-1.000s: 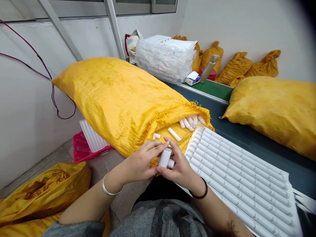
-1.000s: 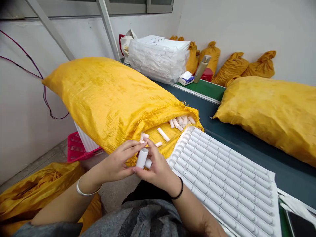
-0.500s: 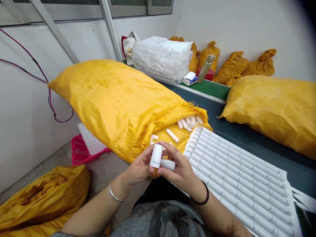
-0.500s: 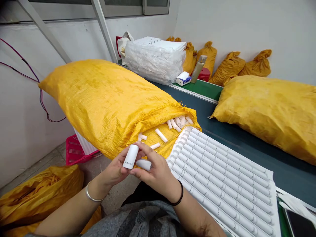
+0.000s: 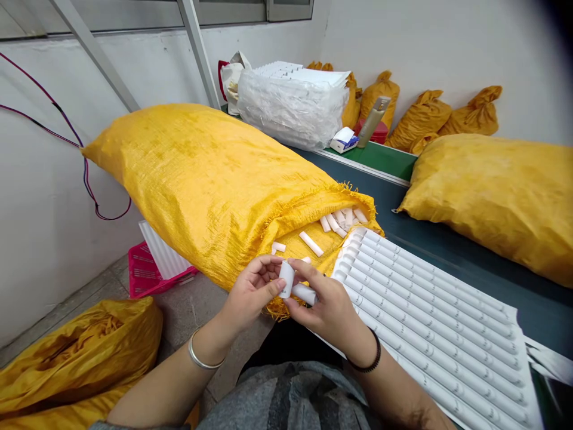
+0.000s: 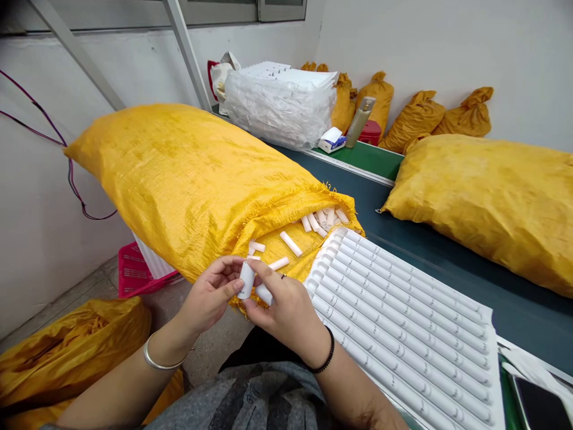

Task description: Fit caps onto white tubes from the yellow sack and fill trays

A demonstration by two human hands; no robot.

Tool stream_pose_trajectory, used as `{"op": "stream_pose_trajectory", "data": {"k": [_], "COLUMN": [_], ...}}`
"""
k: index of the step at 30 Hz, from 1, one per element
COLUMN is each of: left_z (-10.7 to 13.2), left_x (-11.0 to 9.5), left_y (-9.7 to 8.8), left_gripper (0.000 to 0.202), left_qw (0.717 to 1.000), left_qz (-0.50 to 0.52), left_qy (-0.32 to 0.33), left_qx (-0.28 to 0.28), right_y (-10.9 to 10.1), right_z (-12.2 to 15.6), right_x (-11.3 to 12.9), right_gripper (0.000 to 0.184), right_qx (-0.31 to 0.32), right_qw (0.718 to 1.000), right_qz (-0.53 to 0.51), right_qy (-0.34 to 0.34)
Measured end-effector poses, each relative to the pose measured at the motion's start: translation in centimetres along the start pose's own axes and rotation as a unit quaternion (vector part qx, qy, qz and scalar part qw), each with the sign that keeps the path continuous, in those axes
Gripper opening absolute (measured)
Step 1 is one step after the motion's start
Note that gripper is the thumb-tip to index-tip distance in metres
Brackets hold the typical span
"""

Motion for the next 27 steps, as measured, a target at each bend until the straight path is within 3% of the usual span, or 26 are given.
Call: {"op": "stream_pose_trajectory", "data": {"k": [4, 10, 17, 19, 21, 23, 24, 27], "left_z": [-0.1, 0.0, 0.7, 1.3, 2.3, 4.0, 5.0, 7.0], "left_x": [-0.2, 0.0, -0.4, -0.2, 0.7, 1.2, 0.9, -2.0], "left_y": [0.5, -0.4, 0.3, -0.6, -4.3, -10.3, -13.5, -21.8], "left_gripper": [0.034, 0.017, 0.023, 0.033, 0.038, 0.036, 0.031, 0.011], "left_qw": [1.0, 0.998, 0.999, 0.998, 0.992, 0.965, 0.946, 0.9], "left_qz": [-0.001, -0.054, -0.013, -0.025, -0.009, 0.011, 0.01, -0.007], "left_qy": [-0.017, -0.027, -0.04, -0.048, -0.082, -0.108, -0.106, -0.062], "left_qx": [0.011, -0.024, -0.007, -0.016, -0.097, -0.238, -0.306, -0.43], "right_y": [0.2, 0.7, 1.1, 1.7, 2.2, 2.1, 1.9, 1.5], "right_z": [0.1, 0.2, -0.1, -0.1, 0.0, 0.2, 0.4, 0.7], "right_x": [0.2, 0.6, 0.6, 0.4, -0.6, -2.4, -3.3, -5.1], "right_gripper": [0.057, 0.06, 0.062, 0.063, 0.063, 0.054, 0.045, 0.022], "right_qx": [0.001, 0.027, 0.058, 0.065, 0.063, 0.027, 0.002, -0.047], "right_qw": [1.0, 1.0, 0.995, 0.994, 0.991, 0.981, 0.971, 0.924], "right_qz": [0.022, 0.008, -0.083, -0.09, -0.118, -0.176, -0.217, -0.351], "right_qy": [-0.003, -0.009, 0.002, -0.001, 0.021, 0.073, 0.101, 0.141]}}
Point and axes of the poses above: each hand's wrist, its own z-axis away from the middle knuckle, its own y-axis out of the palm, x = y × z, the point moved 9 cm from there along -z, towards the middle knuckle, and after that the axes turned 7 degrees about x, right-handed, at the moved point
